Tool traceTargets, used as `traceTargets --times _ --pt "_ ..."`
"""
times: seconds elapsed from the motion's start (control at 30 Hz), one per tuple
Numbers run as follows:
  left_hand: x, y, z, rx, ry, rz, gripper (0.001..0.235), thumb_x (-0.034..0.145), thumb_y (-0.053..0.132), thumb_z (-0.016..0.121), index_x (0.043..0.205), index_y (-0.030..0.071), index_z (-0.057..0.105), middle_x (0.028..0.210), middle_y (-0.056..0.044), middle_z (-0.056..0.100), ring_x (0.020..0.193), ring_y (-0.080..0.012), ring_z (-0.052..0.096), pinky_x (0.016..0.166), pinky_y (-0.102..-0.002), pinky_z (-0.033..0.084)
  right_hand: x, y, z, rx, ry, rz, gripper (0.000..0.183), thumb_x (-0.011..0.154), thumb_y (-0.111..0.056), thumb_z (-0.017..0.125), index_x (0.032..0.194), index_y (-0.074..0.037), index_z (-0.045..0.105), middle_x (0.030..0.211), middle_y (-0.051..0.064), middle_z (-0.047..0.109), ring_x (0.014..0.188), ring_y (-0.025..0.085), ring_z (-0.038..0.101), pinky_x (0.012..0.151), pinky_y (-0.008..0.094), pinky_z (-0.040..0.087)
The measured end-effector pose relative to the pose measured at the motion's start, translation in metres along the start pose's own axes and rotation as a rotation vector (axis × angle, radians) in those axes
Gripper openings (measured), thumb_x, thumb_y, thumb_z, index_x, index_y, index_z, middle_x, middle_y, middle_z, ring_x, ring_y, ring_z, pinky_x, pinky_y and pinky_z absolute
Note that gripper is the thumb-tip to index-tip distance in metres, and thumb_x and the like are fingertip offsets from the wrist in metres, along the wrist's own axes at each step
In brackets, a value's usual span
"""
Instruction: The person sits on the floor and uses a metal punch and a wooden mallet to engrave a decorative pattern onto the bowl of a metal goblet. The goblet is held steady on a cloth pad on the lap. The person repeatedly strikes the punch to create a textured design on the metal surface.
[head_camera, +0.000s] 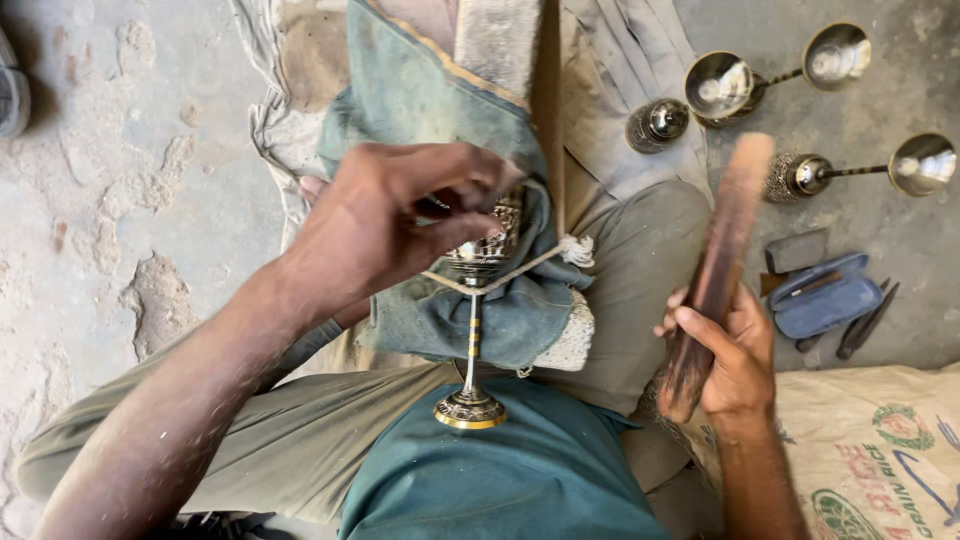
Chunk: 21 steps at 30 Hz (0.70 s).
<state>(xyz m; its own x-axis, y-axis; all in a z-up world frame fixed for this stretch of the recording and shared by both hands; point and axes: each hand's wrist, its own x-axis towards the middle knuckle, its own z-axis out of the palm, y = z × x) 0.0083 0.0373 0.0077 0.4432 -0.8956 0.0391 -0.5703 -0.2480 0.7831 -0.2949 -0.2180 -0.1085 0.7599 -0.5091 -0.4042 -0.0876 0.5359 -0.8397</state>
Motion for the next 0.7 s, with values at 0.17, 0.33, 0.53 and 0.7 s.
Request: traceTargets --times 0.17,0.33,0.53,0.7 --pt "0.016 -0.011 0.013 -0.081 -0.116 0.318 0.035 0.091 0.016 0.075 0.125 0.008 0.068 0.111 -0.01 0.077 0.094 -0.0243 0.078 0.081 -0.037 0.066 -0.026 0.0 0.035 -0.179 -0.01 -0.041 0.065 0.08 0.014 0.071 0.139 -0.002 0.046 0.095 0.011 0.062 0.083 0.019 0.066 0.07 0.034 0.059" --pt "0.03 -0.009 0.015 -0.01 -0.321 0.305 0.045 0.087 0.024 0.074 0.13 0.015 0.065 0.105 -0.008 0.079 0.087 -0.0263 0.078 0.077 -0.043 0.062 -0.057 -0.03 0.066 -0.578 -0.023 -0.14 0.046 0.082 0.012 0.074 0.121 0.001 0.052 0.088 0.01 0.064 0.074 0.017 0.069 0.063 0.033 0.061" --pt "0.038 -0.005 0.013 0.025 -0.362 0.375 0.046 0.089 0.026 0.069 0.134 0.022 0.061 0.112 -0.013 0.074 0.093 -0.0309 0.075 0.069 -0.043 0.062 -0.073 -0.041 0.085 -0.918 0.028 -0.281 0.028 0.083 0.007 0.081 0.104 0.002 0.063 0.082 0.008 0.068 0.072 0.013 0.068 0.066 0.027 0.059" --pt "0.041 -0.013 0.01 -0.048 -0.409 0.382 0.048 0.088 0.025 0.07 0.135 0.021 0.061 0.113 -0.011 0.075 0.099 -0.0326 0.074 0.075 -0.046 0.061 -0.072 -0.049 0.097 -1.112 0.153 -0.345 0.037 0.078 0.004 0.085 0.107 0.001 0.063 0.085 0.004 0.069 0.076 0.011 0.067 0.068 0.026 0.059"
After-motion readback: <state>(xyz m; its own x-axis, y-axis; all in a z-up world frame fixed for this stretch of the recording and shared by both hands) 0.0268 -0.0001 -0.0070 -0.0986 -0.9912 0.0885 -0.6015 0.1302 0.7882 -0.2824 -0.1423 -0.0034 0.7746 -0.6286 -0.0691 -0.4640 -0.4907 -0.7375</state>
